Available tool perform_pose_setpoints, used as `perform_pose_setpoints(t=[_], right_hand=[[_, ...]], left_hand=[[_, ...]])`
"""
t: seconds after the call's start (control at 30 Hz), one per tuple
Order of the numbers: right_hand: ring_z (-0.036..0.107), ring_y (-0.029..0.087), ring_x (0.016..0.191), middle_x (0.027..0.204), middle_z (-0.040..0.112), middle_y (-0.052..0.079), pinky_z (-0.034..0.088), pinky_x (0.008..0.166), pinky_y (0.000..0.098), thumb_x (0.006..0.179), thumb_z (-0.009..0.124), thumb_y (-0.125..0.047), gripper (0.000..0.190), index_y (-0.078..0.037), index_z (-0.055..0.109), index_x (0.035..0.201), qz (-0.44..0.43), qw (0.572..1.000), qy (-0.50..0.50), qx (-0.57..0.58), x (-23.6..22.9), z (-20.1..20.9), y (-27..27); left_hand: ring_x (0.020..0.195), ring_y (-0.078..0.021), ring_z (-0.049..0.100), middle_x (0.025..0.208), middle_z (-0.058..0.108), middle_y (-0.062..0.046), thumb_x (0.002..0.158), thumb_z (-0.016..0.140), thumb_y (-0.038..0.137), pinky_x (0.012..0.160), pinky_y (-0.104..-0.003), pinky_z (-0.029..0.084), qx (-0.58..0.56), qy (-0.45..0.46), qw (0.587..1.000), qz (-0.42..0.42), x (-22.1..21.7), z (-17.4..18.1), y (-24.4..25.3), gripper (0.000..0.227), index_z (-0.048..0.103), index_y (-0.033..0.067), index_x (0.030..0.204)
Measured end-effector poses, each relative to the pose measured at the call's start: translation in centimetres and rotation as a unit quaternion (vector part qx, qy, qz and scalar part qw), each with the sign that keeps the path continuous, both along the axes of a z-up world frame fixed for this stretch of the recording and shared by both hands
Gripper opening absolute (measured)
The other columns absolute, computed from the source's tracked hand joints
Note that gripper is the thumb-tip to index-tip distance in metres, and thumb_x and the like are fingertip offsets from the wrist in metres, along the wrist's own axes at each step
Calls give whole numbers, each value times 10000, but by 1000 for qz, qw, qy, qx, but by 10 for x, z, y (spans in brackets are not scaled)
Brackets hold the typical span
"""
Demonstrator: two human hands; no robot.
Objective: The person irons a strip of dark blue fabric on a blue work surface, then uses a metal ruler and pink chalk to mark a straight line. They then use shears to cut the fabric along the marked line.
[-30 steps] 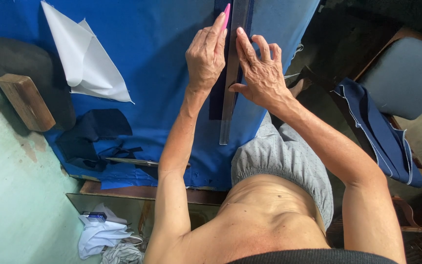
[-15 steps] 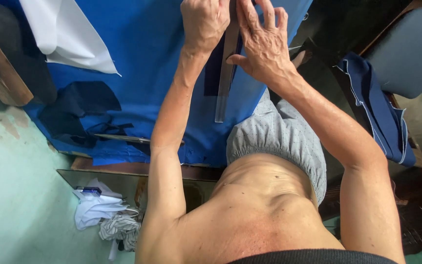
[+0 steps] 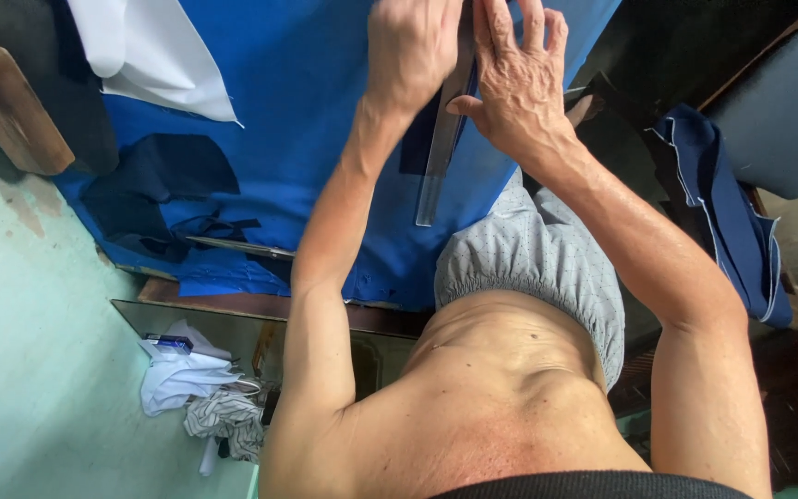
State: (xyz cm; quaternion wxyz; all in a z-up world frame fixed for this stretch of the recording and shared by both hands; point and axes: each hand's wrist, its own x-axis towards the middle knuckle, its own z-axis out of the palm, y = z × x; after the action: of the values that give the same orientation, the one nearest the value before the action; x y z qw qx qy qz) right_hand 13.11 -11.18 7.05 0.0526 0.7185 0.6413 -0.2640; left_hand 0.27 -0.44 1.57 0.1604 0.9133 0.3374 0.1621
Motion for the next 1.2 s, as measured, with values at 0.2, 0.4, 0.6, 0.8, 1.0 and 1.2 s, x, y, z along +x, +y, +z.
perform_pose_setpoints(t=[0.2,0.4,0.6,0.8,1.0,1.2], right_hand=[[381,347,1395,1697,139,108,447,1066,498,755,1003,-664,1320,65,348,1639,44,995,-72,53,3,0,-4],[349,335,1418,1732,65,71,392,1085,463,747,957,-678,1347,-2,274,1691,40,997,-69,18,-3,1,-2],[23,435,1541,1717,13,149,127,1192,740,822,1009,-569,1285,26,322,1731,23,999,13,34,-12,-1,6],[106,424,1567,1719,31,147,210,1228,688,825,941,-623,1299,-1,209,1700,4,1000,-14,8,-25,-9,5],[122,376,1563,1735,75,82,242,1209,667,790,907,-677,1275,9,319,1690,27,998,-26,53,-23,-14,4],[116,377,1558,1733,98,96,245,1198,674,787,903,-656,1253,-12,325,1692,32,998,-28,51,-21,-10,5]], left_hand=[[754,-291,575,871,641,-133,1110,478,-8,684,-430,477,-190,-43,980,-50,-89,55,-88,315,554,-38,1415],[640,-236,567,757,650,-52,980,626,-62,622,-361,523,-259,-8,966,-4,-145,80,-125,324,704,42,1276],[900,-247,736,1090,765,-128,1069,568,148,826,-364,585,-265,-101,941,183,-142,64,-86,243,697,25,1234],[895,-214,742,1152,764,-113,1075,559,150,838,-331,594,-272,-94,940,181,-144,46,-84,253,694,27,1250],[981,-239,759,1161,763,-107,1089,552,172,838,-329,613,-263,-83,941,199,-142,42,-87,254,681,63,1279],[877,-205,734,1126,760,-104,1088,564,150,816,-327,597,-266,-96,942,179,-132,36,-81,252,671,39,1287]])
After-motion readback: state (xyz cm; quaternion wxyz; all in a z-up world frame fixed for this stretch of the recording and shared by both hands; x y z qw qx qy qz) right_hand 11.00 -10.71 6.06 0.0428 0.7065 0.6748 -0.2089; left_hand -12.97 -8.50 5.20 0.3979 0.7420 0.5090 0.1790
